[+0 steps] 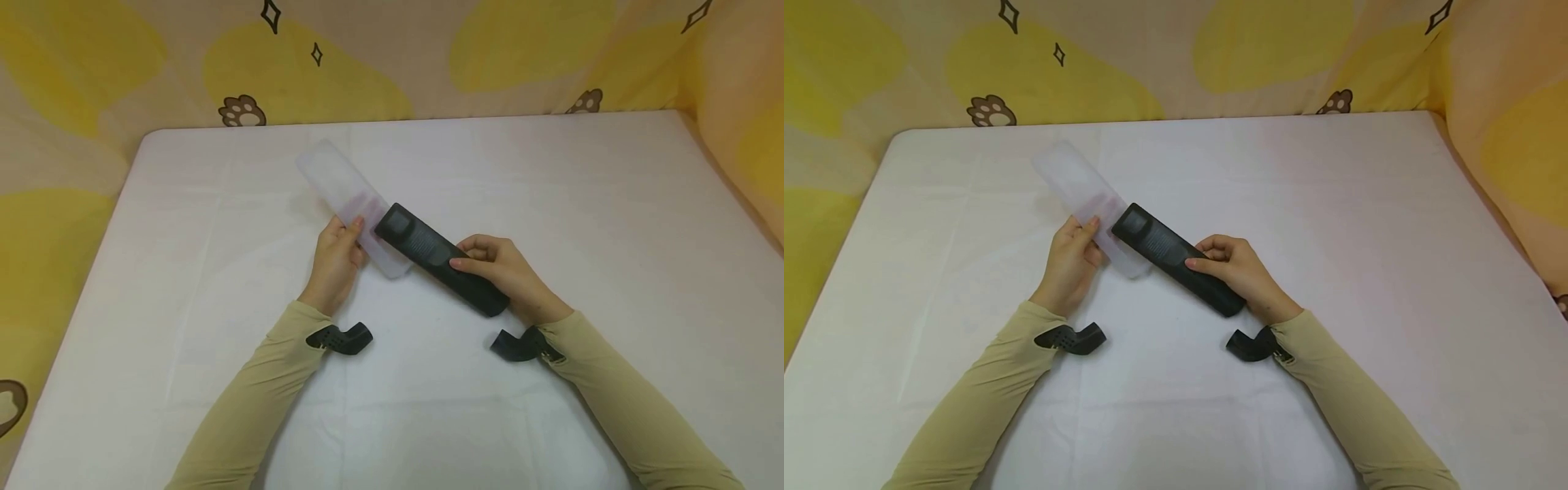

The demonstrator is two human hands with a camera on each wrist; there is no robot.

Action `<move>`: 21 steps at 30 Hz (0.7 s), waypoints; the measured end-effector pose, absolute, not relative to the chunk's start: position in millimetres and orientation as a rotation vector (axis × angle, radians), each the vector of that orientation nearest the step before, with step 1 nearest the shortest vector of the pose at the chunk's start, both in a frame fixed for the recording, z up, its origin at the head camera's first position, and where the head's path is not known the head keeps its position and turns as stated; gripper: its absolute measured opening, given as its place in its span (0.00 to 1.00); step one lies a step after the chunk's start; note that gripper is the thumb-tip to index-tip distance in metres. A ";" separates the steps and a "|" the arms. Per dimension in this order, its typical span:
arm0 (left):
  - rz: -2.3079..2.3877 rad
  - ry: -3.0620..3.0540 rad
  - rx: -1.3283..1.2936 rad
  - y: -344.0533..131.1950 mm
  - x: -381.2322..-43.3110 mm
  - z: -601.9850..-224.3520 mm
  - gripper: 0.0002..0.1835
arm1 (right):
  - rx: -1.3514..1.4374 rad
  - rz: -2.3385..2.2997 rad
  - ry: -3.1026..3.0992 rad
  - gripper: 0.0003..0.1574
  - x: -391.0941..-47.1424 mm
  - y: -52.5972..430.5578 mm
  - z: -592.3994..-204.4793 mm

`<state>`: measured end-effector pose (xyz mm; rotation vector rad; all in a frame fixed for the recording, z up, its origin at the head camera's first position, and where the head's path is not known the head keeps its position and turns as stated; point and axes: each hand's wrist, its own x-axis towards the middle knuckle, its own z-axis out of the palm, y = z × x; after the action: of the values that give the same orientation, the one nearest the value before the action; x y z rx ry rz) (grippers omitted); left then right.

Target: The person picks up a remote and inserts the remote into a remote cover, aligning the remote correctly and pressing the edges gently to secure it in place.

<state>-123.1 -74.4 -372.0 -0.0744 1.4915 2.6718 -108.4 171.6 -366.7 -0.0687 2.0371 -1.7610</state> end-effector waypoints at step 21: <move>2.683 1.554 0.095 -77.0 -120.6 -369.6 0.16 | -0.287 -1.546 2.258 0.17 -108.4 173.5 -364.4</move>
<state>-120.6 -77.0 -369.6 0.0953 1.5537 2.6828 -108.4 173.5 -364.4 -0.2866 2.2577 -1.5455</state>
